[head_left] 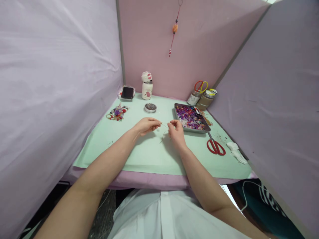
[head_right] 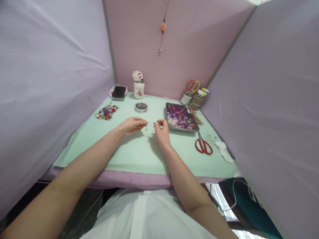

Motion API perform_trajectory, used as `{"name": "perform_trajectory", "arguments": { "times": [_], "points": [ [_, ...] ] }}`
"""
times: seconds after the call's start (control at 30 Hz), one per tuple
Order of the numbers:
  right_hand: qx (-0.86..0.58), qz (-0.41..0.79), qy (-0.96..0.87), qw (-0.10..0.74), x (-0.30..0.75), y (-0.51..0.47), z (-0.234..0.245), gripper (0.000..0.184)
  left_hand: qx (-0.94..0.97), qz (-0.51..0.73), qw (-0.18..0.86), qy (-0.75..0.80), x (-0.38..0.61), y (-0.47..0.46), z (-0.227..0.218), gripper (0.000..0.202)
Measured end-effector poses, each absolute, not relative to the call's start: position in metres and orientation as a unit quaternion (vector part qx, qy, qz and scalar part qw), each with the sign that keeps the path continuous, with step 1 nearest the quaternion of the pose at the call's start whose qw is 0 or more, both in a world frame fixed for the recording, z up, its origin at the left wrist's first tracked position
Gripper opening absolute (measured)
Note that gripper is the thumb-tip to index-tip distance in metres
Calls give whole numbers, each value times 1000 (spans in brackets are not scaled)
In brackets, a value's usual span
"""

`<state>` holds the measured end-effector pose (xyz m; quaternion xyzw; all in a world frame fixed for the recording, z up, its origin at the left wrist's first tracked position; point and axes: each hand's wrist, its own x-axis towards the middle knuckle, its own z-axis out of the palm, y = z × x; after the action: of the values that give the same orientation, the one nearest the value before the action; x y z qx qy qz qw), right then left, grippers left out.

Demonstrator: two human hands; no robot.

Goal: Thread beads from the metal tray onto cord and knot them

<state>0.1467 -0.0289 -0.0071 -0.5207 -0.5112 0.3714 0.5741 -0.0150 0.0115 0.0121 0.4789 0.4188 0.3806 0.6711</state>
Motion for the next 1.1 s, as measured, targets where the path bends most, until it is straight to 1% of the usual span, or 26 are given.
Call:
{"name": "perform_trajectory", "arguments": {
  "times": [0.1,0.23,0.3,0.47,0.6,0.7,0.77,0.87,0.93,1.0,1.1],
  "points": [
    [-537,267,-559,573,145,-30,-11,26,451,400,680,418,-14,11,13,16],
    [-529,197,-610,556,142,-31,-17,28,421,419,693,408,-13,13,11,10],
    [-531,170,-629,541,142,-32,-18,26,405,425,699,408,-12,15,10,8],
    [-529,124,-682,490,142,-34,-15,6,387,440,702,406,-10,17,5,5],
    [-510,136,-707,471,143,-35,-16,10,402,452,686,405,-8,17,2,6],
    [-493,152,-718,468,144,-35,-17,10,450,453,645,420,-9,16,2,8],
    [-490,148,-719,470,145,-34,-18,9,513,444,585,444,-11,15,4,11],
    [-497,92,-724,469,148,-34,-16,10,616,421,477,464,-13,13,8,14],
    [-510,44,-726,458,149,-34,-14,11,663,407,430,460,-14,12,11,15],
    [-522,20,-725,448,150,-34,-12,11,695,391,406,446,-15,12,12,16],
    [-525,52,-719,452,151,-32,-12,11,738,368,385,414,-16,12,11,17]
  ]
}}
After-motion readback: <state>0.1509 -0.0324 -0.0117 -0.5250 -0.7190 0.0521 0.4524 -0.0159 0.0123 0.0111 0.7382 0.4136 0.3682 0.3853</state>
